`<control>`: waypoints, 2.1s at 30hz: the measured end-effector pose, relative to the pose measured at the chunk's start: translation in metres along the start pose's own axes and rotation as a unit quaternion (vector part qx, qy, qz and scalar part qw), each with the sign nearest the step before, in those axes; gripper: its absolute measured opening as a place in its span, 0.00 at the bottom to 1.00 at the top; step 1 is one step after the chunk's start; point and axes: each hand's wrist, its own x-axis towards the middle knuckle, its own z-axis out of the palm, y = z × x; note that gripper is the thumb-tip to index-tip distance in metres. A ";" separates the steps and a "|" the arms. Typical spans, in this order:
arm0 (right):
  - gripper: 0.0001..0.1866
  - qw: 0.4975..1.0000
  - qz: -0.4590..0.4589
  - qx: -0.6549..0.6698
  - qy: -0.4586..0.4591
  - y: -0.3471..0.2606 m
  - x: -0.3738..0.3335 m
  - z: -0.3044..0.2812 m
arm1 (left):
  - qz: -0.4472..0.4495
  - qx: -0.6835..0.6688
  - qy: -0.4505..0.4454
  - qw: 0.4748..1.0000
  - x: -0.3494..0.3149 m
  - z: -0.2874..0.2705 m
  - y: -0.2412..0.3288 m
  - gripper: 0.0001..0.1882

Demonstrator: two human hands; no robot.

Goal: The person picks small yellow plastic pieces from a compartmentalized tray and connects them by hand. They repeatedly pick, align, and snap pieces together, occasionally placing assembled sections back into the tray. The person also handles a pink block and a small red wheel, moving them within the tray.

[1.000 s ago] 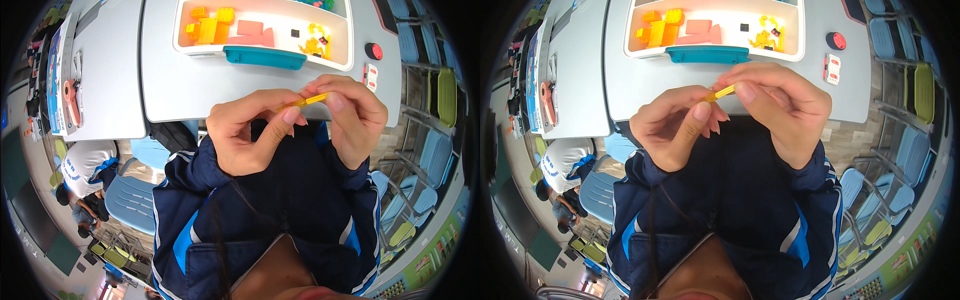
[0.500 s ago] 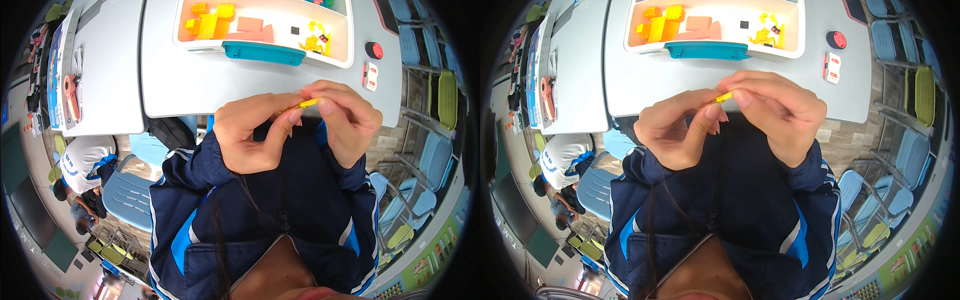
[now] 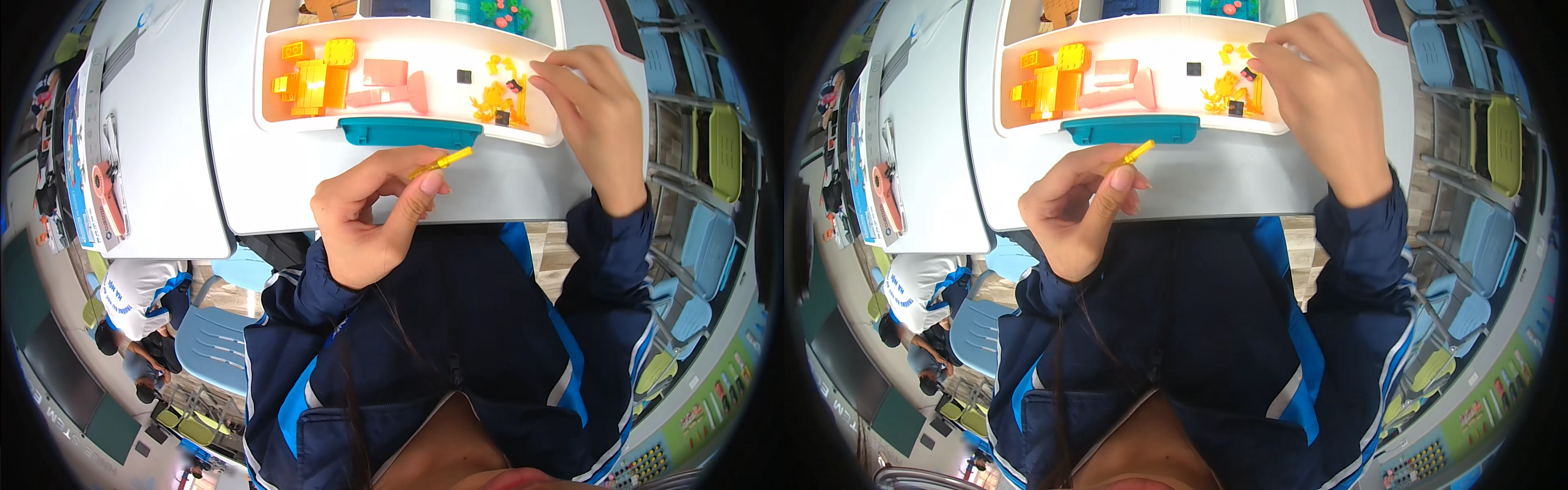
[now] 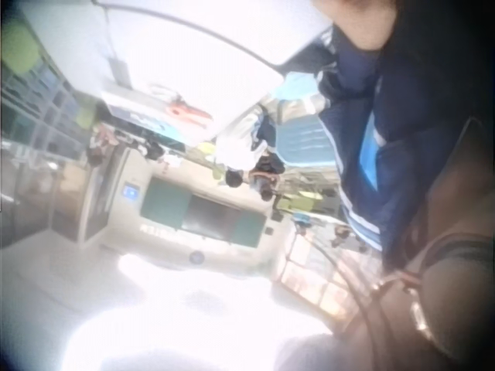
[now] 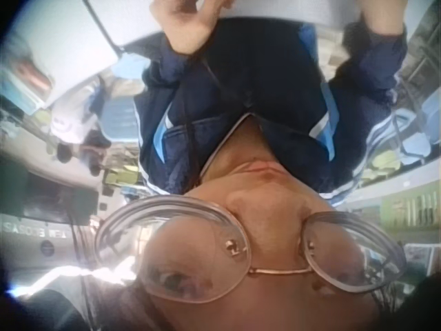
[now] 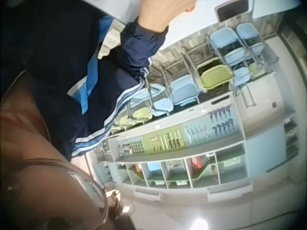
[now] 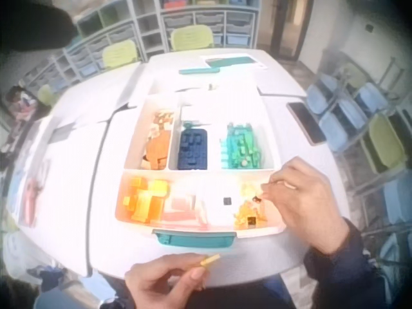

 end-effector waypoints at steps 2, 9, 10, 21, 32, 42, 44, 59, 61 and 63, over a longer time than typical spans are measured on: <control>0.05 0.989 0.002 -0.074 -0.125 0.013 0.005 0.025 | -0.010 -0.001 0.007 1.000 0.005 -0.001 0.002 0.09; 0.04 0.966 -0.012 -0.149 -0.210 -0.002 0.024 0.054 | 0.000 0.004 0.017 1.000 0.014 -0.012 0.001 0.09; 0.04 0.966 -0.004 -0.150 -0.210 -0.003 0.022 0.057 | 0.005 0.010 0.012 1.000 0.013 -0.014 0.000 0.09; 0.04 0.972 0.151 0.155 -0.094 -0.024 0.018 0.010 | 0.041 -0.017 -0.018 0.999 0.001 -0.018 0.007 0.10; 0.12 0.898 0.107 0.422 0.066 -0.085 -0.020 -0.043 | 0.095 0.020 -0.050 0.994 -0.018 -0.005 0.022 0.10; 0.13 0.911 0.080 0.401 0.056 -0.096 -0.033 -0.049 | 0.145 0.082 -0.066 0.984 -0.033 -0.002 0.024 0.09; 0.14 0.908 0.087 0.402 0.078 -0.096 -0.038 -0.050 | 0.125 0.066 -0.056 0.988 -0.036 -0.002 0.027 0.09; 0.09 0.689 0.259 0.662 0.143 -0.119 -0.067 -0.024 | 0.101 0.052 -0.075 0.991 -0.038 0.004 0.029 0.11; 0.09 0.688 0.242 0.670 0.139 -0.119 -0.067 -0.021 | 0.114 0.049 -0.068 0.990 -0.037 0.006 0.027 0.10; 0.09 0.690 0.237 0.670 0.136 -0.119 -0.068 -0.020 | 0.134 0.046 -0.044 0.989 -0.037 0.009 0.023 0.10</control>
